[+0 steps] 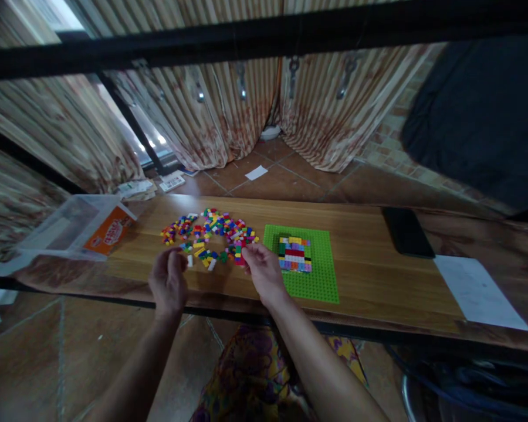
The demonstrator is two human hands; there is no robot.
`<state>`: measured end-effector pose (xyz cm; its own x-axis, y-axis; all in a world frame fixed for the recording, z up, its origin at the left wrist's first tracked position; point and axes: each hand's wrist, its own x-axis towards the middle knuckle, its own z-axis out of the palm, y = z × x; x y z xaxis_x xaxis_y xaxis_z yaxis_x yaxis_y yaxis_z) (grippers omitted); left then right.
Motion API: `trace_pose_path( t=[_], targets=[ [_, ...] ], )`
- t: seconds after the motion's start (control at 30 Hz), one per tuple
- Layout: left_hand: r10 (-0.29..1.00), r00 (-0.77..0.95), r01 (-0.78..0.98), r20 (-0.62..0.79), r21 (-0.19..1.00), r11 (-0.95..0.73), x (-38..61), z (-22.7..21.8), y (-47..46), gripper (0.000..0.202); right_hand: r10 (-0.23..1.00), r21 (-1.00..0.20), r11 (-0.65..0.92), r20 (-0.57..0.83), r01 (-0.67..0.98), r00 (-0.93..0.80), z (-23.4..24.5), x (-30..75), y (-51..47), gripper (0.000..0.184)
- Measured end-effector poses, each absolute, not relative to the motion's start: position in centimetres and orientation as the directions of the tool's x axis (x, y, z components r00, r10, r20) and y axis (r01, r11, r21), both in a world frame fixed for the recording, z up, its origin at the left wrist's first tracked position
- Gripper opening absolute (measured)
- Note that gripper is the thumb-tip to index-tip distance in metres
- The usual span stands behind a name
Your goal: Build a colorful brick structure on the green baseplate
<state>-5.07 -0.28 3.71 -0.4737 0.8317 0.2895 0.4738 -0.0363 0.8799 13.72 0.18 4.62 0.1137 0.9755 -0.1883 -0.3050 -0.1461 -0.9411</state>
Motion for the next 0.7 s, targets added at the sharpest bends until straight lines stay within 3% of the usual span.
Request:
trace_pose_path(
  t=[0.17, 0.43, 0.7],
  targets=[
    [0.969, -0.185, 0.450, 0.166, 0.890, -0.067, 2.5, 5.5, -3.2, 0.034, 0.985, -0.973, -0.087, -0.116, -0.216, 0.127, 4.8, 13.1, -2.5, 0.032],
    [0.984, -0.151, 0.506, 0.100, 0.862, -0.010, 5.0, 6.3, -4.1, 0.034, 0.986, -0.998, 0.045, 0.052, 0.044, 0.159, 5.0, 14.1, -5.6, 0.025],
    [0.989, -0.121, 0.507, 0.085, 0.862, -0.012, 6.4, 7.4, -7.1, 0.029, 0.958, -0.980, -0.027, 0.031, 0.197, 0.286, 6.4, 14.6, -7.8, 0.031]
  ],
)
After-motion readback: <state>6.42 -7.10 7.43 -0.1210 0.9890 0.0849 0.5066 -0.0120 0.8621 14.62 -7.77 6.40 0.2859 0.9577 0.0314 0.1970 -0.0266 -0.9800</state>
